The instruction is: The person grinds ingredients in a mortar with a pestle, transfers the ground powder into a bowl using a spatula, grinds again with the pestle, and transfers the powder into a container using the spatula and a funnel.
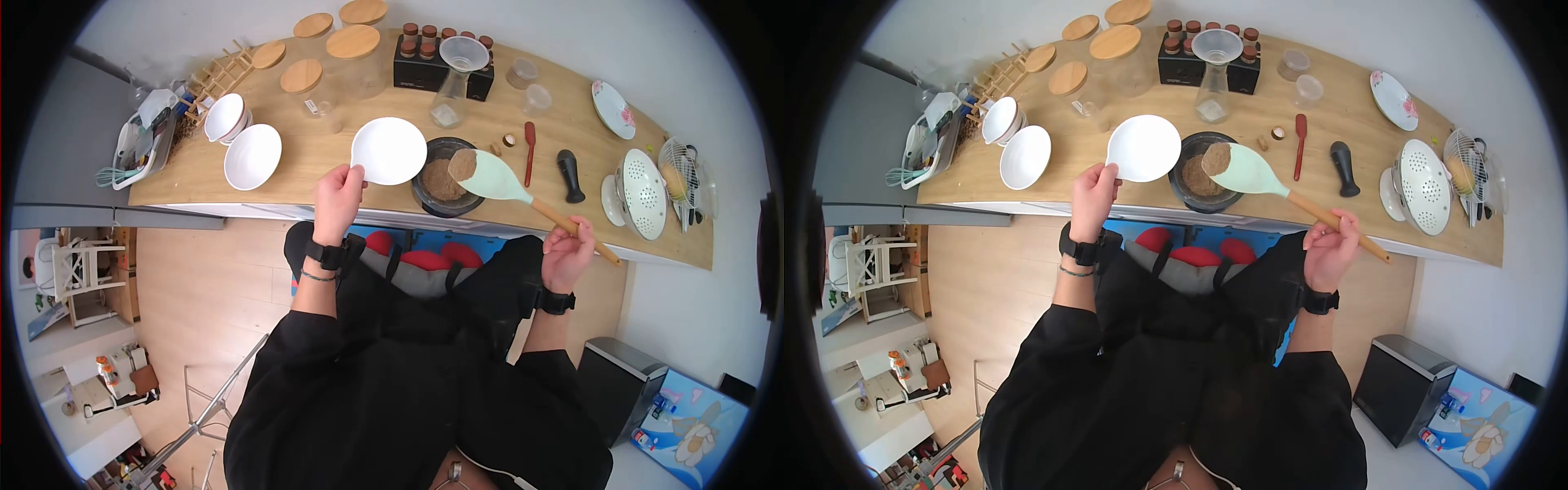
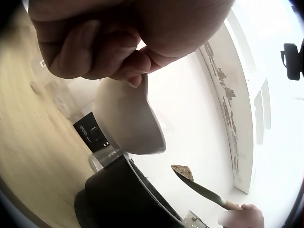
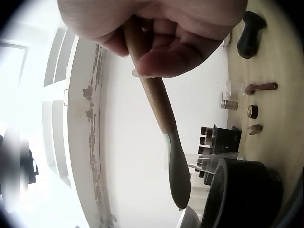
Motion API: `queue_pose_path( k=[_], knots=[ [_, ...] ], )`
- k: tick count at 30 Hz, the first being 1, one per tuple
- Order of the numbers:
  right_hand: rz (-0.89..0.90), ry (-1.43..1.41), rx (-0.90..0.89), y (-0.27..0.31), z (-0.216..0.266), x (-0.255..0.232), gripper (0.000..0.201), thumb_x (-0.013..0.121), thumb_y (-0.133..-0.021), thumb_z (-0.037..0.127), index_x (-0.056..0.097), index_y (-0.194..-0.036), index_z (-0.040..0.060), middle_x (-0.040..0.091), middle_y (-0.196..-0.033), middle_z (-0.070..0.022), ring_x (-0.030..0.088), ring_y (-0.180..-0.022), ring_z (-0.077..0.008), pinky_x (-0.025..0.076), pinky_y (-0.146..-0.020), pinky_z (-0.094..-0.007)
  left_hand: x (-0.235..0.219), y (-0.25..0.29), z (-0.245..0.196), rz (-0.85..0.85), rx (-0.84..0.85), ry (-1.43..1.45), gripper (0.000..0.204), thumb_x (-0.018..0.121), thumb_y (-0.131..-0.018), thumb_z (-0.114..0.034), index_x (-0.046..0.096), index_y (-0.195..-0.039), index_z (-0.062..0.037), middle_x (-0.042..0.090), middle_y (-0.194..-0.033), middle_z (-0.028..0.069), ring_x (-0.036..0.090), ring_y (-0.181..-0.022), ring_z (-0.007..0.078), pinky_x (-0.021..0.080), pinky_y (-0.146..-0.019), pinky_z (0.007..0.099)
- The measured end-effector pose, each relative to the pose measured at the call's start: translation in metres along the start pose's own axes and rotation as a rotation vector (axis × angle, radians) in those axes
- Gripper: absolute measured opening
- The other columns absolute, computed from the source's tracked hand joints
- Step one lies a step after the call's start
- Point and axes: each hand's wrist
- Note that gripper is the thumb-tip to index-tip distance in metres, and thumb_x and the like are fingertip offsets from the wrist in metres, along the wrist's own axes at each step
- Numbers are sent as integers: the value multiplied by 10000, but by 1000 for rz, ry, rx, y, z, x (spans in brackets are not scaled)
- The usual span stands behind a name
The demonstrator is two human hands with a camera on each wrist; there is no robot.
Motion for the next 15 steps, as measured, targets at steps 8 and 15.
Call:
queue_pose_path(
  k=[8, 15],
  knots=[
    [166, -80, -24, 2, 8, 44, 254, 473, -994, 230, 547, -1082, 4, 581, -763, -109, 566, -644, -172, 485, -486, -301, 22, 6, -6, 32, 25, -17, 336, 563, -963, -253, 631, -778, 19, 560, -632, 3, 470, -555, 61, 386, -517, 243],
    [382, 235, -96, 16, -5, 58, 225, 498, -970, 101, 554, -1128, -50, 593, -873, -139, 605, -744, -202, 551, -625, -339, 28, 14, -17, 6, 46, -123, 369, 564, -938, -270, 647, -788, 56, 628, -639, 127, 570, -588, 164, 462, -590, 330]
  ],
)
Point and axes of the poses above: each hand's wrist, its own y-axis away from the middle knuckle, its own x-axis out of the palm, z = x × y
